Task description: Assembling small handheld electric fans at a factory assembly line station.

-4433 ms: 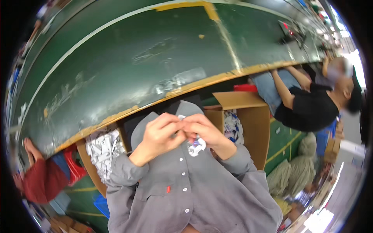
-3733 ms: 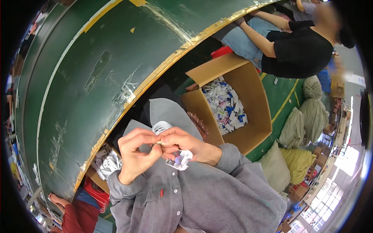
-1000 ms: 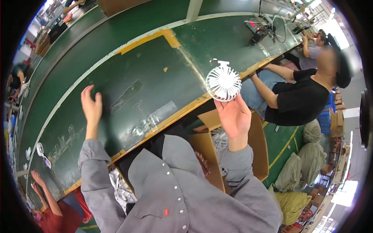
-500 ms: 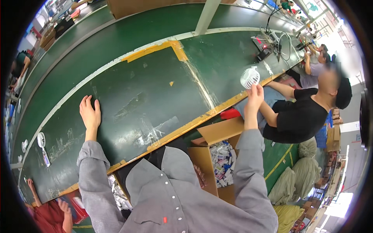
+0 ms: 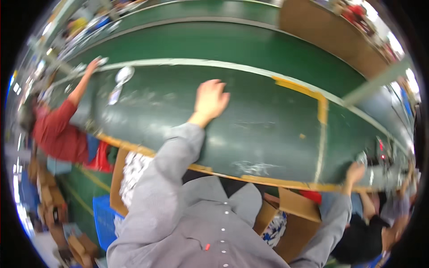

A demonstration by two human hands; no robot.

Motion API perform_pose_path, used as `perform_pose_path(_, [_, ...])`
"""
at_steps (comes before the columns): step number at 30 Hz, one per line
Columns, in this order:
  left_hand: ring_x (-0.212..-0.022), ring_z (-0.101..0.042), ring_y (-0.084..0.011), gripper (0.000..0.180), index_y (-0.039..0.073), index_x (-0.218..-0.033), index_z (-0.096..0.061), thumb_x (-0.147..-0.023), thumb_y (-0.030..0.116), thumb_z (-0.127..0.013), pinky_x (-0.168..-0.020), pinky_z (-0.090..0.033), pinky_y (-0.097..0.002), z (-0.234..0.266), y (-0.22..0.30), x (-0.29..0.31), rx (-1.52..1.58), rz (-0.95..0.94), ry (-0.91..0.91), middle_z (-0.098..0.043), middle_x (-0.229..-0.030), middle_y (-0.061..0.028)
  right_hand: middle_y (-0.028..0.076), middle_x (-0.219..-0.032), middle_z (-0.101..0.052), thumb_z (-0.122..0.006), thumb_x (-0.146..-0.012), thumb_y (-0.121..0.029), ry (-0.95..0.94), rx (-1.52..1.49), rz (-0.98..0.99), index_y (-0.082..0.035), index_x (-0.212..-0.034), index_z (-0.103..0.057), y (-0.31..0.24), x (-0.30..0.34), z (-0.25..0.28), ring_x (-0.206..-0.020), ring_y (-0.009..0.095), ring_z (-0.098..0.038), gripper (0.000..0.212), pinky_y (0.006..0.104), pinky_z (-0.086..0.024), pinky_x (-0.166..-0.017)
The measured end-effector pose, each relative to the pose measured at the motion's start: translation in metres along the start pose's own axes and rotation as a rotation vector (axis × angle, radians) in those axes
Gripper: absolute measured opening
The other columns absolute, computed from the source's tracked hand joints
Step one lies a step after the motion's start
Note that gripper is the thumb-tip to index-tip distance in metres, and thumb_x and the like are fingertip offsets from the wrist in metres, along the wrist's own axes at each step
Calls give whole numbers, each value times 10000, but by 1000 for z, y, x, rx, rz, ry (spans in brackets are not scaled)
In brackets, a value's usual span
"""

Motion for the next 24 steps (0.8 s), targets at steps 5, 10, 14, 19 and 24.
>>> perform_pose_path(5, [-1175, -474, -332, 378, 24, -1085, -590, -836, 307, -611, -1040, -337, -477, 4, -5, 3, -15, 52, -32, -534, -1184, -158, 221, -1280, -548, -522, -963, -175, 178, -400, 401, 56, -1254, -523, -155, 50, 37, -1215, 365, -493, 372, 432, -357, -1054])
perform_pose_path(10, [-1163, -501, -322, 392, 27, -1110, -598, -834, 301, -647, -1037, -369, -423, 19, -43, 10, 294, 268, 77, -575, -1174, -146, 201, -1347, -497, -548, -919, -125, -95, -670, 761, 23, -1272, -508, -360, 157, 109, -1278, 363, -438, 386, 446, -312, -1094])
perform_pose_path(14, [-1083, -559, -350, 301, 17, -1032, -622, -810, 218, -649, -949, -453, -432, 71, -87, 18, 236, 230, 246, -618, -1112, -161, 201, -1395, -447, -547, -913, -203, -239, -658, 812, 10, -1314, -466, -409, 215, 102, -1334, 371, -373, 462, 458, -269, -1124])
perform_pose_path(19, [-1098, -571, -366, 436, -26, -1130, -579, -767, 204, -646, -956, -456, -451, 195, -253, 73, -402, 493, 229, -604, -1166, -203, 169, -1426, -425, -553, -915, -249, -302, -600, 746, 6, -1313, -473, -408, 218, 97, -1361, 355, -337, 479, 450, -264, -1130])
perform_pose_path(24, [-1396, -298, -340, 755, 76, -1429, -375, -804, 399, -651, -1093, -278, -572, 251, -360, 155, -516, 844, -25, -343, -1500, -147, 176, -1402, -439, -556, -916, -237, -279, -578, 765, 9, -1295, -481, -415, 217, 103, -1335, 350, -369, 458, 433, -287, -1121])
Point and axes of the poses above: each hand's wrist, its own x-axis away from the middle knuckle, its own z-axis out of the back of the hand, y = z × x, the point moved 10 cm from there along -x, towards the middle knuckle
